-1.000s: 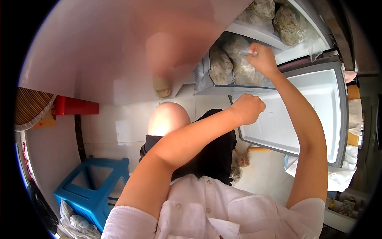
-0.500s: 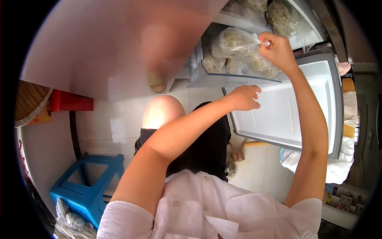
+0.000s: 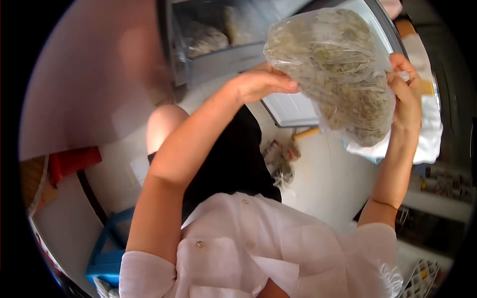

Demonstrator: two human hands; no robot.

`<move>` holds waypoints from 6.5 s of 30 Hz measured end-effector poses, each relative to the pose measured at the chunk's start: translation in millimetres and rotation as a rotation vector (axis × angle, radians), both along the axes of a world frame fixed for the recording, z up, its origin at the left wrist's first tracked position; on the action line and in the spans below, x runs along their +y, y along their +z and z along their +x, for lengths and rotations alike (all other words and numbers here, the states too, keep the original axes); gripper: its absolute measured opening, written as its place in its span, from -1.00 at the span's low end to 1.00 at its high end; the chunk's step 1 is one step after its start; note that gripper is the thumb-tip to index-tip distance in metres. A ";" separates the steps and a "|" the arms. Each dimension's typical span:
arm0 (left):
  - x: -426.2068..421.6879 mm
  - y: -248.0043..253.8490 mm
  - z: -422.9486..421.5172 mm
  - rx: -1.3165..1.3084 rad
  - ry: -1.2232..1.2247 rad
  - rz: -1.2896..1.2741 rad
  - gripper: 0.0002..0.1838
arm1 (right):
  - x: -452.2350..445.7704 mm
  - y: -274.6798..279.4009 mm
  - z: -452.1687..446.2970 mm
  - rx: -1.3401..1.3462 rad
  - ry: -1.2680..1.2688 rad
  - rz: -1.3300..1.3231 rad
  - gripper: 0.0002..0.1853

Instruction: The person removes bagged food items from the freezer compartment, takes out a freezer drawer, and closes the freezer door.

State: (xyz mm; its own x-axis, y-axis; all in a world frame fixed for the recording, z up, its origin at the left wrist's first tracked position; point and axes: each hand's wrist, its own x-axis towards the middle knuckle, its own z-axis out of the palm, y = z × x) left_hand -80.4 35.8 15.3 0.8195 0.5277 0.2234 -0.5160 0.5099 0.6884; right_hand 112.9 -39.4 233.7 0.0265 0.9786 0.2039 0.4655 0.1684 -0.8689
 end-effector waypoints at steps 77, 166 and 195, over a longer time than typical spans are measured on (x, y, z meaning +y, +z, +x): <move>-45.0 -28.7 81.4 0.816 0.162 0.262 -0.61 | -459.0 -560.2 178.9 -0.461 -1.549 -0.554 -0.52; 1.1 -14.7 33.0 0.642 0.348 0.275 -0.38 | 137.4 -47.3 -86.0 -0.757 0.622 0.440 -0.30; -87.3 -38.6 95.8 0.666 -0.305 0.069 -0.16 | -175.9 -253.4 74.0 1.024 -0.314 -0.327 -0.13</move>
